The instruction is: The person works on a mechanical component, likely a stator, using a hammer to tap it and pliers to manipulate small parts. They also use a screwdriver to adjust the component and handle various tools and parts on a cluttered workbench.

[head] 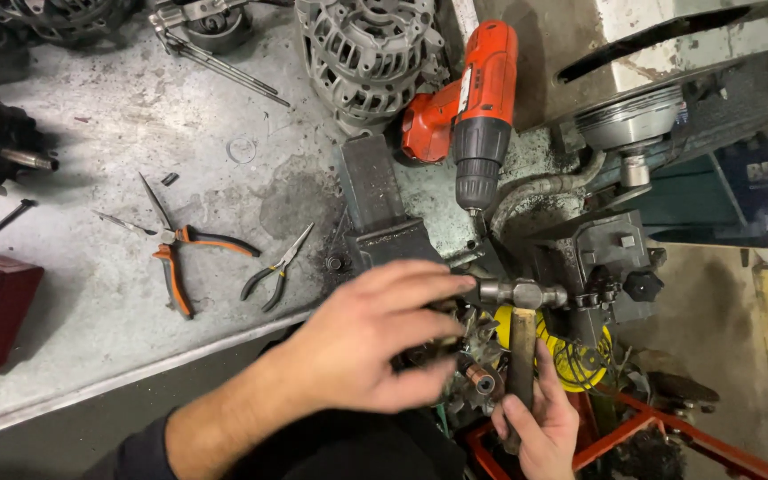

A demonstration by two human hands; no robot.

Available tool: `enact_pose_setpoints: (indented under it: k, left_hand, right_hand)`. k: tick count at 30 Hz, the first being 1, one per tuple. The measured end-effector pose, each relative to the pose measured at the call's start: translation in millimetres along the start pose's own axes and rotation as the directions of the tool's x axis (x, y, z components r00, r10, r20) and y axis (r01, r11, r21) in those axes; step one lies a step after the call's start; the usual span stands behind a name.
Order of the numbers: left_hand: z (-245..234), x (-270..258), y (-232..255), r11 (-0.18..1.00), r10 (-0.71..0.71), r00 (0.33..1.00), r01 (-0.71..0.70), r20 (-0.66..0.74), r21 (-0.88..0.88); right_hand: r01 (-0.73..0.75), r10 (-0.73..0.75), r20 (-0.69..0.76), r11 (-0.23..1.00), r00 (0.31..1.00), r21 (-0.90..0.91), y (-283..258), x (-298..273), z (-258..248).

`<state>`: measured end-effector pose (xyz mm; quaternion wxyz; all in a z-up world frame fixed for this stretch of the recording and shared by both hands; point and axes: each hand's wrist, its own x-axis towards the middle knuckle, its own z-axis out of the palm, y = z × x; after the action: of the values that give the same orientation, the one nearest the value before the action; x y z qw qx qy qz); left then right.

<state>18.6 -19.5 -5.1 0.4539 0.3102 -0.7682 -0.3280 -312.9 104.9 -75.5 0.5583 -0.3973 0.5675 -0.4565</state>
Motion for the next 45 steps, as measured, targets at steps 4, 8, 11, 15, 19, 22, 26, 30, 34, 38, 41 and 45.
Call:
enact_pose_setpoints:
  k: [4,8,11,15,19,22,26,30,34,38,41,45]
  left_hand:
    - [-17,24,-7,0.976,0.172,0.985,-0.175,0.032,0.131]
    - [-13,42,-9,0.930,0.290,0.943,-0.318,0.162,0.186]
    - [-11,49,-8,0.917,0.275,0.897,-0.353,0.345,0.184]
    - [-8,53,-9,0.906,0.255,0.886,-0.359,0.388,0.224]
    - [-7,56,-8,0.924,0.240,0.889,-0.332,0.391,0.189]
    - [-7,58,-6,0.903,0.229,0.867,-0.359,0.443,0.236]
    - [-5,58,-3,0.879,0.255,0.866,-0.393,0.430,0.271]
    - [-5,60,-1,0.880,0.238,0.865,-0.384,0.441,0.280]
    - [-6,60,1,0.885,0.229,0.855,-0.382,0.465,0.267]
    - [-4,57,1,0.879,0.246,0.856,-0.394,0.454,0.268]
    - [-3,56,2,0.890,0.214,0.860,-0.367,0.463,0.271]
    - [-2,54,1,0.890,0.216,0.864,-0.366,0.455,0.273]
  right_hand:
    - [-0.006,0.007,0.027,1.000,1.000,-0.024,9,-4,-8]
    - [-0.037,0.038,0.018,0.998,0.999,-0.058,1,-3,1]
    - [-0.038,0.039,0.017,0.998,0.999,-0.056,2,-6,0]
    - [-0.037,0.036,-0.043,0.999,0.998,-0.022,9,-9,-6]
    - [-0.027,0.026,-0.044,0.999,0.999,-0.019,4,-10,-7]
    - [-0.041,0.039,-0.063,0.999,0.997,-0.029,0,-8,-5]
    - [-0.031,0.031,-0.053,0.999,0.998,-0.014,3,-7,-8]
    - [-0.030,0.029,-0.052,1.000,0.998,-0.006,4,-5,-7]
    - [-0.032,0.031,-0.036,0.999,0.999,-0.025,2,-5,-5]
    - [-0.049,0.047,-0.052,0.998,0.998,-0.038,3,-5,-3]
    - [-0.059,0.056,-0.061,0.997,0.997,-0.044,4,-6,-2]
    - [-0.058,0.055,-0.074,0.997,0.996,-0.050,5,-8,0]
